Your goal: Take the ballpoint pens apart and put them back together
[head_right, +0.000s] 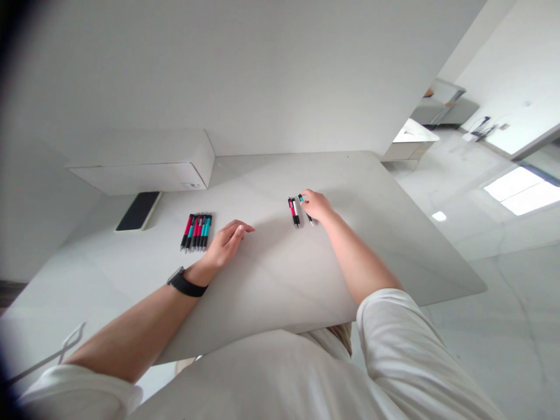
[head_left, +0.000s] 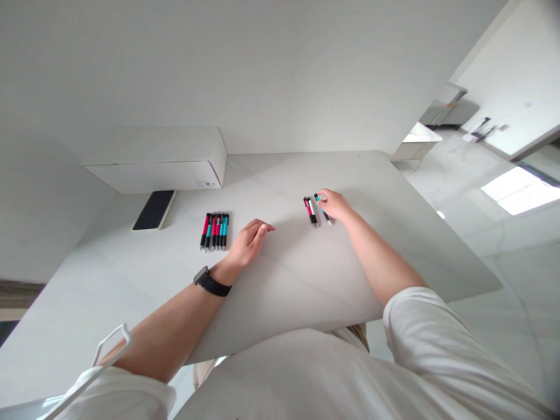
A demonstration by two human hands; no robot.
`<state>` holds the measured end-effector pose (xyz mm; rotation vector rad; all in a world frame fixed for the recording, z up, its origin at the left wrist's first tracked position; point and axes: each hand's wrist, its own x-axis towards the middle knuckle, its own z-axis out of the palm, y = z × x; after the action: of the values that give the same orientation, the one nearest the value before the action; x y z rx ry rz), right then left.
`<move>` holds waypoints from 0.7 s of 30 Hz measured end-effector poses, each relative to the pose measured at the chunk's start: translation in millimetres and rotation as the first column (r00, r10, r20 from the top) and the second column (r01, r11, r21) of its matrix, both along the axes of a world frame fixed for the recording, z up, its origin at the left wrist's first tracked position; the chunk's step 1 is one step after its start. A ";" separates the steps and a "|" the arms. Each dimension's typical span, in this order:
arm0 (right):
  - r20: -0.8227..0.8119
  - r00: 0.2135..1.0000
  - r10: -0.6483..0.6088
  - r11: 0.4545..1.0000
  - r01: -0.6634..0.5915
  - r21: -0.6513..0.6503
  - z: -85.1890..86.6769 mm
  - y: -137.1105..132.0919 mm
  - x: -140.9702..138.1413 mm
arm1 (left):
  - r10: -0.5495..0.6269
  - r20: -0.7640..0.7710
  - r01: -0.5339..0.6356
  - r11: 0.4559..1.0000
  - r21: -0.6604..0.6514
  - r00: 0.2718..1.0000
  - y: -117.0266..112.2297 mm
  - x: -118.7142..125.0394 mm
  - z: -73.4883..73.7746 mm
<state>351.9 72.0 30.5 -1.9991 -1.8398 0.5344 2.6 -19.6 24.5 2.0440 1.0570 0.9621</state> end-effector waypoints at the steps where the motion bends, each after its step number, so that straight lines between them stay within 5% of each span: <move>1: 0.040 0.999 0.007 1.000 -0.008 0.009 -1.5 -0.1 -2.9 | -0.002 -0.001 0.002 1.000 -0.003 1.000 0.1 0.0 0.1; 14: 0.125 0.992 0.025 0.998 -0.017 -0.060 -3.3 9.0 -2.2 | -0.003 0.016 0.003 1.000 -0.001 1.000 1.8 1.2 -3.4; 21: 0.145 0.989 0.003 1.000 -0.007 0.023 -5.5 7.6 -9.4 | 0.000 0.025 0.000 1.000 -0.004 1.000 1.9 1.4 -3.6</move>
<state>342.5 79.6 25.0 -2.0672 -1.9265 0.3756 4.1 -17.8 20.9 2.0240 1.0450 0.9821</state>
